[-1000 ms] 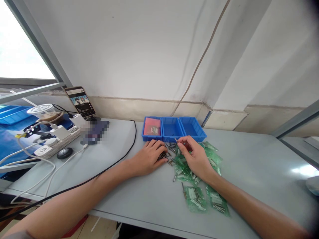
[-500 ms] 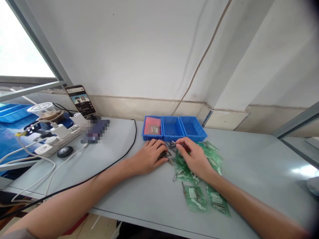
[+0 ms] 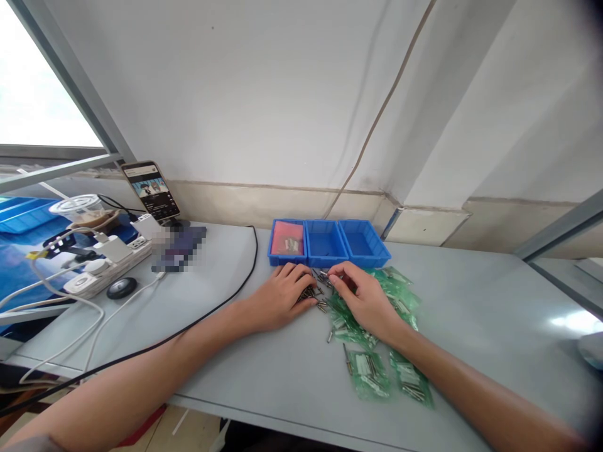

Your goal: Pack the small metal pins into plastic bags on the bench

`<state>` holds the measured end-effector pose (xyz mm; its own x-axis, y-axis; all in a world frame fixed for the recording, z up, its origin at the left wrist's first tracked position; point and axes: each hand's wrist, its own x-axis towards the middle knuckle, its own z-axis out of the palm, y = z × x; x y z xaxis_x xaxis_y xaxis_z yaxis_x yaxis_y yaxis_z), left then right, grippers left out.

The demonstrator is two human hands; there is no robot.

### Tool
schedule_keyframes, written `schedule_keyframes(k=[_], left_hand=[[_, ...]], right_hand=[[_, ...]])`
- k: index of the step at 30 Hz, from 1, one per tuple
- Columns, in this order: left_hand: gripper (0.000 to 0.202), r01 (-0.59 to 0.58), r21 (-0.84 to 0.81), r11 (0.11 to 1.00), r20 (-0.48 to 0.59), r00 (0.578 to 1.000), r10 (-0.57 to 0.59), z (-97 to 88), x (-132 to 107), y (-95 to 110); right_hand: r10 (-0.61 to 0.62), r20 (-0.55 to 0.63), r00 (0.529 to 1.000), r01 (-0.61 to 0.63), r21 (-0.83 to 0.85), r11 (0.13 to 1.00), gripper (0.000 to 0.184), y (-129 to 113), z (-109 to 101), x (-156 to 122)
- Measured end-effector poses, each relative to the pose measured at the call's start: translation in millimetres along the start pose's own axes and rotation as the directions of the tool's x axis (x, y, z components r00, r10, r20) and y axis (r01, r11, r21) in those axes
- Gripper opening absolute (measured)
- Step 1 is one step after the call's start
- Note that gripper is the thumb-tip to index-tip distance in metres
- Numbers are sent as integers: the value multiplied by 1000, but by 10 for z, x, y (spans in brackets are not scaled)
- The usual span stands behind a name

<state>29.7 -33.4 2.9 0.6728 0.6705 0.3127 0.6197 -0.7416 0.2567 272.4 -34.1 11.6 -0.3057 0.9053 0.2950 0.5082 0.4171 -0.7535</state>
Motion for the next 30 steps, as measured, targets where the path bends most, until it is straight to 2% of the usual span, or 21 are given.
schedule_keyframes(k=[9,12,14,17,30], left_hand=[[26,-1,-6,1000,-6,1000,1,52,-5,-36],[27,-8,-14,1000,-12,1000,8,66,-5,-41],[26,-2,-9,1000,-12,1000,1,68,-3,-36],[24,12,0,1000,-5,1000,-12,61,2,-25],[20,40,1,999,-33,999,-40,84,14,-40]], right_hand=[[-32,41,999,33,-20,999,16,-50,0,0],[-25,92,995,30,-58,998,7,-48,5,-8],[-69,148,987,88,-126,988,3,-35,16,-20],[-147,196,970,187,-208,960,10,-5,39,-35],[-160,198,967,210,-266,941,12,5,44,-35]])
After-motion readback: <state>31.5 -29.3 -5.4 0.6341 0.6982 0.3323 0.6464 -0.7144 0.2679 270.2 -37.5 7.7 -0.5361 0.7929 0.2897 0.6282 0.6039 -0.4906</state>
